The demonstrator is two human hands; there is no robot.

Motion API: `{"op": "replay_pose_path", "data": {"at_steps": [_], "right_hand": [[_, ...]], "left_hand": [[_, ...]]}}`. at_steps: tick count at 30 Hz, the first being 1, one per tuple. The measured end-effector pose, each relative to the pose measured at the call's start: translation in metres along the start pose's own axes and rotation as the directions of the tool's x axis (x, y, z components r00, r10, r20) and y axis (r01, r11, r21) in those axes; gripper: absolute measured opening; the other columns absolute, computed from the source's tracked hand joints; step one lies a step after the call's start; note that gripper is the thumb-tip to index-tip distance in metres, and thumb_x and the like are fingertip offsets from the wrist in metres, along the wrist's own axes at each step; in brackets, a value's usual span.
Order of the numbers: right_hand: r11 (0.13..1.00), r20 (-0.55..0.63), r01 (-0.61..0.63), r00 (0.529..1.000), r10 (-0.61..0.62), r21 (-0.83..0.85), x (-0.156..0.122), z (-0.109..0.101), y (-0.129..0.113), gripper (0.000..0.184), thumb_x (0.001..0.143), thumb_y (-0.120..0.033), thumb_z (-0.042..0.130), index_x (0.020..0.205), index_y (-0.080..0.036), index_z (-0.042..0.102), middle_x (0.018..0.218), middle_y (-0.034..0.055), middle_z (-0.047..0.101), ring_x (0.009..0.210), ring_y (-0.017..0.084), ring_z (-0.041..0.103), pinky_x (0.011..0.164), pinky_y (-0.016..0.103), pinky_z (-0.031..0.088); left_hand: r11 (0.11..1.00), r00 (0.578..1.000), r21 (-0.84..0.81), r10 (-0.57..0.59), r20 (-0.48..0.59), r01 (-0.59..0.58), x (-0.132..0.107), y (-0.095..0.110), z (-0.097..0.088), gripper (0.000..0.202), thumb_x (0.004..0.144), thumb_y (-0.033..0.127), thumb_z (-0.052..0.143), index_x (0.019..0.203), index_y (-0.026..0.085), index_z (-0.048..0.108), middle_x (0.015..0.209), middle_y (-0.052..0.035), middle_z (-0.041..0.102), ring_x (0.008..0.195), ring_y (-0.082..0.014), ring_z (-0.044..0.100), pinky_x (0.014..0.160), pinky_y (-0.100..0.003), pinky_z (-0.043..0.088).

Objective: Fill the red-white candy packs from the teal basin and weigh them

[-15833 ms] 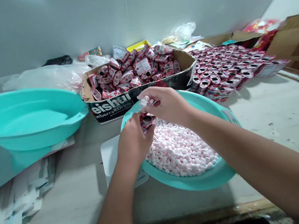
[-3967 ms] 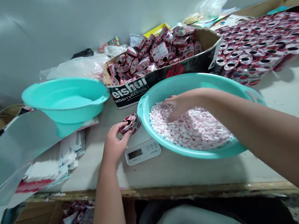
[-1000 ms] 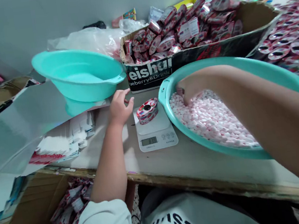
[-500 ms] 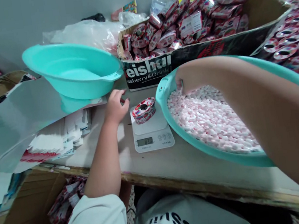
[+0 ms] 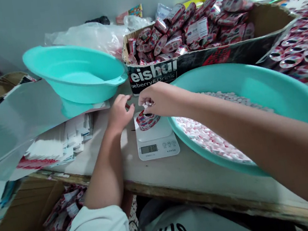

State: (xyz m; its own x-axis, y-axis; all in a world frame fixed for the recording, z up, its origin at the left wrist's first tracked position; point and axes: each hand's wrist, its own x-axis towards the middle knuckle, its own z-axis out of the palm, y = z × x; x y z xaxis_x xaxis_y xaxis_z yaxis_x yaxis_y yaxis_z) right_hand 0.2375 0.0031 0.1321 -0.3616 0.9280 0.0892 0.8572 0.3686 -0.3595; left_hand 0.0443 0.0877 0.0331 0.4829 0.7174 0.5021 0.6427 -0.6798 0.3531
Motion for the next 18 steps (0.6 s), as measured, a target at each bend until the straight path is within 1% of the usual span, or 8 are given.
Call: {"op": "replay_pose_path", "data": {"at_steps": [5, 9, 11, 14, 16, 18], "right_hand": [[1.000, 0.048, 0.011, 0.999, -0.011, -0.014, 0.000, 0.004, -0.004, 0.026, 0.080, -0.013, 0.068, 0.106, -0.015, 0.072, 0.098, 0.0044, 0.072, 0.082, 0.015, 0.059, 0.069, 0.024, 0.036], [1.000, 0.039, 0.007, 0.999, -0.007, 0.008, -0.003, 0.002, -0.005, 0.029, 0.077, -0.015, 0.071, 0.106, -0.016, 0.071, 0.100, 0.0037, 0.071, 0.084, 0.015, 0.060, 0.069, 0.024, 0.037], [0.998, 0.042, -0.028, 0.999, 0.025, 0.050, -0.004, 0.001, -0.006, 0.031, 0.077, -0.015, 0.071, 0.108, -0.018, 0.071, 0.101, 0.0028, 0.071, 0.084, 0.015, 0.062, 0.069, 0.024, 0.039], [0.988, 0.066, -0.063, 0.996, 0.054, 0.144, -0.006, -0.002, -0.007, 0.035, 0.078, -0.008, 0.066, 0.111, -0.020, 0.071, 0.102, 0.0024, 0.072, 0.084, 0.014, 0.065, 0.071, 0.022, 0.043], [0.989, 0.055, -0.054, 0.997, 0.046, 0.139, -0.006, -0.004, -0.007, 0.036, 0.079, -0.005, 0.062, 0.111, -0.019, 0.071, 0.103, 0.0028, 0.072, 0.086, 0.014, 0.066, 0.073, 0.022, 0.044], [0.994, 0.011, -0.023, 1.000, 0.022, 0.104, -0.007, -0.007, -0.006, 0.033, 0.080, -0.006, 0.060, 0.109, -0.018, 0.072, 0.106, 0.0034, 0.072, 0.088, 0.015, 0.065, 0.075, 0.023, 0.043]], "left_hand": [[1.000, 1.000, -0.008, 0.004, 0.002, -0.004, 0.001, 0.001, -0.001, 0.024, 0.091, 0.016, 0.059, 0.114, 0.015, 0.065, 0.109, -0.0069, 0.063, 0.079, -0.0143, 0.059, 0.079, -0.027, 0.050], [0.999, 0.999, -0.037, 0.036, -0.012, -0.036, 0.001, 0.000, -0.001, 0.023, 0.091, 0.015, 0.058, 0.113, 0.015, 0.065, 0.110, -0.0078, 0.062, 0.087, -0.0167, 0.061, 0.084, -0.028, 0.050], [0.998, 0.999, -0.045, 0.045, -0.016, -0.045, 0.000, 0.000, 0.000, 0.024, 0.090, 0.013, 0.057, 0.113, 0.015, 0.065, 0.110, -0.0080, 0.063, 0.093, -0.0180, 0.061, 0.085, -0.028, 0.050], [0.998, 0.999, -0.047, 0.045, -0.010, -0.045, 0.000, -0.001, 0.000, 0.027, 0.088, 0.011, 0.057, 0.113, 0.014, 0.065, 0.111, -0.0083, 0.063, 0.099, -0.0195, 0.061, 0.086, -0.029, 0.050], [0.998, 0.999, -0.047, 0.044, 0.001, -0.044, 0.001, -0.001, -0.001, 0.026, 0.088, 0.011, 0.057, 0.113, 0.015, 0.065, 0.112, -0.0083, 0.063, 0.101, -0.0199, 0.061, 0.088, -0.029, 0.050], [0.998, 0.999, -0.049, 0.040, 0.008, -0.040, 0.001, -0.001, -0.001, 0.023, 0.089, 0.012, 0.057, 0.110, 0.016, 0.065, 0.111, -0.0080, 0.063, 0.104, -0.0202, 0.061, 0.090, -0.029, 0.050]]}}
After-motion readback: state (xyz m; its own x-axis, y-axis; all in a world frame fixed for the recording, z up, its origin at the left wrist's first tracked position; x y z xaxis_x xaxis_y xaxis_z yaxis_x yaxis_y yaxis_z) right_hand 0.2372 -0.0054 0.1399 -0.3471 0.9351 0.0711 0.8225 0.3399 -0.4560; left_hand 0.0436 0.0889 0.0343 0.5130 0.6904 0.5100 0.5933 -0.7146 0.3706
